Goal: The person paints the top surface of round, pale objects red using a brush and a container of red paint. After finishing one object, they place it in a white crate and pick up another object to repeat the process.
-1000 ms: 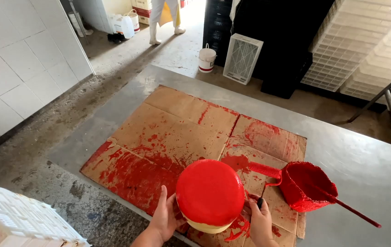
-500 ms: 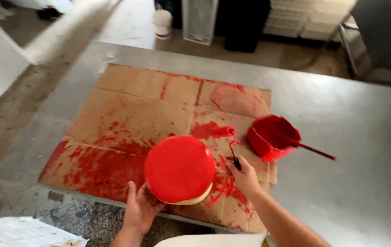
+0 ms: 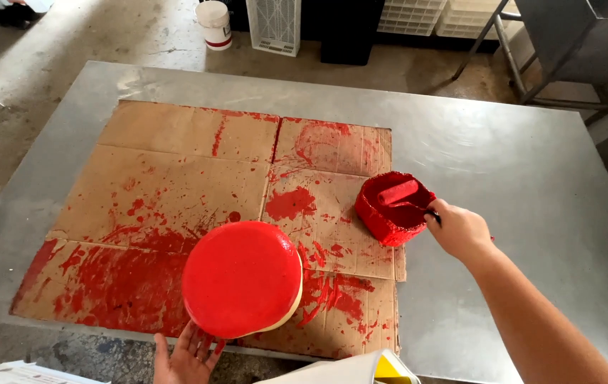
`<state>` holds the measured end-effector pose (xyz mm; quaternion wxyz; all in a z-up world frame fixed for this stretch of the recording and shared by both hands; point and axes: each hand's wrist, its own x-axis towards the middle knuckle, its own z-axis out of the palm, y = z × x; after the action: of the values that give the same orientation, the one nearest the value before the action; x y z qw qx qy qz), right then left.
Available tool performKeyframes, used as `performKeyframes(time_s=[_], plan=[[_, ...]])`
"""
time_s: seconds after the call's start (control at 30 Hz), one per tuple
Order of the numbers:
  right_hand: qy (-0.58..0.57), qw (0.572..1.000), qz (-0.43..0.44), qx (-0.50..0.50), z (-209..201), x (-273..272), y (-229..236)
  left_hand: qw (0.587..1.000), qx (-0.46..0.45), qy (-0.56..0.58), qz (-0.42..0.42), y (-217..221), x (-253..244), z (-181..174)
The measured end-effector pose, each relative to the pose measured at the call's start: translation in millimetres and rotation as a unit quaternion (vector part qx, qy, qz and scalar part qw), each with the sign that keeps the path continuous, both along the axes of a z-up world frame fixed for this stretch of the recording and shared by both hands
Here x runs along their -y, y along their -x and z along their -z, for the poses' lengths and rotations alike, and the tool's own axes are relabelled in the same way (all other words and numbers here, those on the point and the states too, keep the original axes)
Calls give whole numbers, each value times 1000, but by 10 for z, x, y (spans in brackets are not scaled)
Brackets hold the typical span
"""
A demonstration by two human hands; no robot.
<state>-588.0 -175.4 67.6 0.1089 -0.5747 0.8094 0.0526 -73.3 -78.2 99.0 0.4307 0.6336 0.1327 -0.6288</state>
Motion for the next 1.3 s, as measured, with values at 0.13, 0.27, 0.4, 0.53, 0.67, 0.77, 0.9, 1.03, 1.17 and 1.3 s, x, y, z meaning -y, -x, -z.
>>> performKeyframes(time_s=[0.13, 0.27, 0.4, 0.53, 0.67, 0.77, 0.9, 1.03, 1.17, 1.3], plan=[[-30, 999, -39, -4, 302, 349, -28, 1000, 9, -7, -20, -40, -35, 182], [-38, 995, -92, -25, 520, 566, -40, 999, 15, -22, -42, -117, -101, 445], [-78, 992, -98, -16, 421, 680, -164, 998, 30, -16, -51, -42, -166, 421], [-93, 990, -101, -13, 508, 745, -111, 997, 17, -15, -70, -55, -175, 516], [-91, 992, -83, 5, 354, 679, -34, 997, 25, -7, -67, 11, -203, 394], [-88, 993, -82, 3, 434, 719, 37, 998, 14, -10, -63, 1, -200, 492], [-62, 988, -138, -21, 655, 800, 37, 997, 7, -22, -75, 35, -155, 502], [-84, 993, -76, 15, 292, 684, 0, 997, -1, -12, -71, -57, -200, 498], [-39, 988, 15, 148, -148, 417, 66, 997, 3, -5, -73, -110, -278, 556], [60, 932, 123, 336, -178, 119, 189, 998, -6, 2, -60, -127, -332, 743]])
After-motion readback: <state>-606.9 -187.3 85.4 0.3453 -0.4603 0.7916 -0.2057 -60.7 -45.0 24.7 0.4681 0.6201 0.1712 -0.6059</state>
